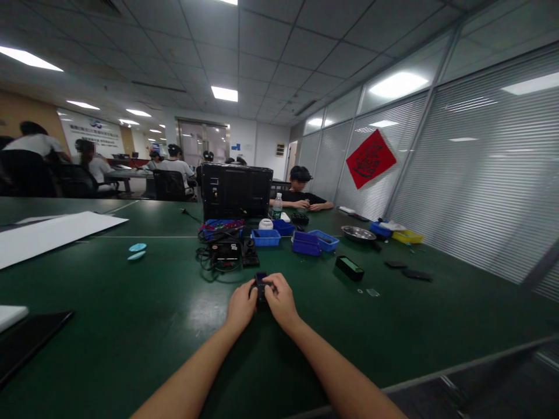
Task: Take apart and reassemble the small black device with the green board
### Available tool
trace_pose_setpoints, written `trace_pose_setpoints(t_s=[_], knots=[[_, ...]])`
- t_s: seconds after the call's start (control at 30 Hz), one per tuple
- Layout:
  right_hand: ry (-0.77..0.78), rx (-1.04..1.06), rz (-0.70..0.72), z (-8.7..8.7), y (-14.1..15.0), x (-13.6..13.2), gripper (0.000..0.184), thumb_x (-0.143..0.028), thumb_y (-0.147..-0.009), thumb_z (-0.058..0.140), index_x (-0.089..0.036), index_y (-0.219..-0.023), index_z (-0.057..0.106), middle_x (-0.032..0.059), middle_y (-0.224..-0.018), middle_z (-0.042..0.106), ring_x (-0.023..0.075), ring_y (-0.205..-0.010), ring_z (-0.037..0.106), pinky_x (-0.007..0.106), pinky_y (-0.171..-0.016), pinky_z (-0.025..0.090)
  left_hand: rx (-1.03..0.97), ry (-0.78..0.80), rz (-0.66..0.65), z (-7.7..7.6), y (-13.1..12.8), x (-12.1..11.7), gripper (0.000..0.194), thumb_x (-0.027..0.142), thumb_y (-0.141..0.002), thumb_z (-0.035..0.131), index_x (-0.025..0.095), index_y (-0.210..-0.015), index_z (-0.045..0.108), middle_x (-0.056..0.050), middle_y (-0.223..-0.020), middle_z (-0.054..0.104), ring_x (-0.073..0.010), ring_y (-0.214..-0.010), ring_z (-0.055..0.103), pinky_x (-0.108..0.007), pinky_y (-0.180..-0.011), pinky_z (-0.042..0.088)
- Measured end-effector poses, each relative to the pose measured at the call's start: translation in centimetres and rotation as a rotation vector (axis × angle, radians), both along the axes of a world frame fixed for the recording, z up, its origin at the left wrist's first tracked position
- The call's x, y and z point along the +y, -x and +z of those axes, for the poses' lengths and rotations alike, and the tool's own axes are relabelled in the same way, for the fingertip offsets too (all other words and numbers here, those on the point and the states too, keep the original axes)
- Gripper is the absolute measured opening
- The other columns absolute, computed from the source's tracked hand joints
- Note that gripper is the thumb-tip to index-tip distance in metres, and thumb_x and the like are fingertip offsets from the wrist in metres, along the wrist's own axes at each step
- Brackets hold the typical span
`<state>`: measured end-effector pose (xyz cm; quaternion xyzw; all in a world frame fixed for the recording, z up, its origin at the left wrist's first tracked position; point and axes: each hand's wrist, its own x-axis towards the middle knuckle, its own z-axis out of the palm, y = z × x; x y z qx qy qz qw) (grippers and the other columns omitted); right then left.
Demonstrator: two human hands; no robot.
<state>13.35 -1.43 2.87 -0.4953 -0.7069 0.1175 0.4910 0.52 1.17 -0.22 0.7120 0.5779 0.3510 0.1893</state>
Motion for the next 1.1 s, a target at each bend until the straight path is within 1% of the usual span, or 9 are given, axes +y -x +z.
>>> trace_pose_setpoints(t_s=[0.17,0.33,0.43,0.53,0.6,0.7,0.87,0.97,1.1], knots=[[0.156,0.035,-0.132,-0.9,-1.0,1.4,0.030,-0.018,-0.075,0.041,-0.015,-0.101,0.056,0.0083,-0.100,0.056,0.0173,-0.089,0.053,0.028,-0.079,0.043,0.000,-0.002,0.013,0.1,-0.2,-0.2,0.046,0.041,-0.082,0.038,0.013,-0.117,0.052,-0.009,-0.115,0.058,-0.0200,-0.105,0.052,-0.029,-0.092,0.037],[0.375,0.123,-0.079,-2.5,-1.5,2.9,0.034,-0.022,-0.078,0.039,-0.015,-0.108,0.053,0.0086,-0.103,0.060,0.0174,-0.096,0.057,0.029,-0.084,0.044,0.034,-0.006,-0.015,0.2,-0.5,-0.6,0.054,0.045,-0.077,0.045,0.013,-0.121,0.048,-0.009,-0.119,0.055,-0.0214,-0.107,0.050,-0.031,-0.093,0.035],[0.428,0.194,-0.040,-2.8,-1.5,3.0,0.033,-0.027,-0.079,0.037,-0.016,-0.105,0.055,0.0074,-0.095,0.063,0.0177,-0.080,0.061,0.028,-0.067,0.050,0.040,-0.005,-0.026,0.3,-0.5,-0.8,0.056,0.044,-0.074,0.049,0.015,-0.123,0.046,-0.009,-0.121,0.054,-0.0218,-0.110,0.048,-0.031,-0.095,0.034],[0.513,0.290,0.001,-2.6,-1.3,2.8,0.035,-0.031,-0.079,0.036,-0.015,-0.104,0.055,0.0064,-0.083,0.063,0.0147,-0.054,0.058,0.026,-0.046,0.046,0.034,-0.006,-0.053,0.2,-0.6,-1.0,0.058,0.041,-0.072,0.051,0.017,-0.124,0.043,-0.008,-0.123,0.052,-0.0214,-0.112,0.047,-0.031,-0.097,0.032],[0.495,0.332,0.034,-2.4,-1.1,2.6,0.035,-0.032,-0.078,0.038,-0.014,-0.100,0.057,0.0068,-0.083,0.063,0.0152,-0.057,0.059,0.026,-0.048,0.047,0.023,-0.010,-0.050,0.0,-0.6,-1.0,0.062,0.041,-0.071,0.053,0.016,-0.127,0.040,-0.009,-0.125,0.050,-0.0220,-0.114,0.046,-0.032,-0.098,0.032],[0.432,0.352,0.112,-2.4,-0.7,2.3,0.032,-0.033,-0.076,0.042,-0.015,-0.096,0.059,0.0071,-0.087,0.063,0.0171,-0.075,0.061,0.026,-0.061,0.050,-0.009,-0.036,-0.010,-0.3,-0.6,-1.1,0.071,0.040,-0.069,0.055,0.013,-0.130,0.033,-0.011,-0.130,0.045,-0.0227,-0.118,0.042,-0.033,-0.100,0.030],[0.573,0.436,0.250,-3.1,-0.4,2.6,0.042,-0.043,-0.076,0.041,-0.013,-0.103,0.052,0.0008,-0.065,0.058,0.0102,-0.044,0.051,0.022,-0.039,0.043,-0.096,-0.036,0.044,-0.4,-0.5,-1.2,0.068,0.024,-0.070,0.052,0.014,-0.132,0.029,-0.010,-0.135,0.039,-0.0190,-0.124,0.036,-0.032,-0.102,0.028],[0.542,0.455,0.185,-3.3,-1.0,3.1,0.038,-0.042,-0.074,0.043,-0.013,-0.097,0.053,0.0011,-0.069,0.057,0.0081,-0.045,0.050,0.018,-0.034,0.038,-0.118,0.038,0.082,-0.2,-0.1,-1.3,0.069,0.014,-0.067,0.049,0.015,-0.133,0.028,-0.009,-0.134,0.040,-0.0178,-0.123,0.038,-0.030,-0.100,0.031],[0.536,0.444,0.087,-2.8,-2.3,3.8,0.030,-0.036,-0.072,0.044,-0.014,-0.090,0.054,0.0013,-0.071,0.058,0.0073,-0.045,0.048,0.016,-0.032,0.033,-0.078,0.115,0.125,0.8,1.4,-1.8,0.068,0.013,-0.067,0.049,0.011,-0.132,0.031,-0.011,-0.132,0.044,-0.0195,-0.120,0.042,-0.029,-0.099,0.033]])
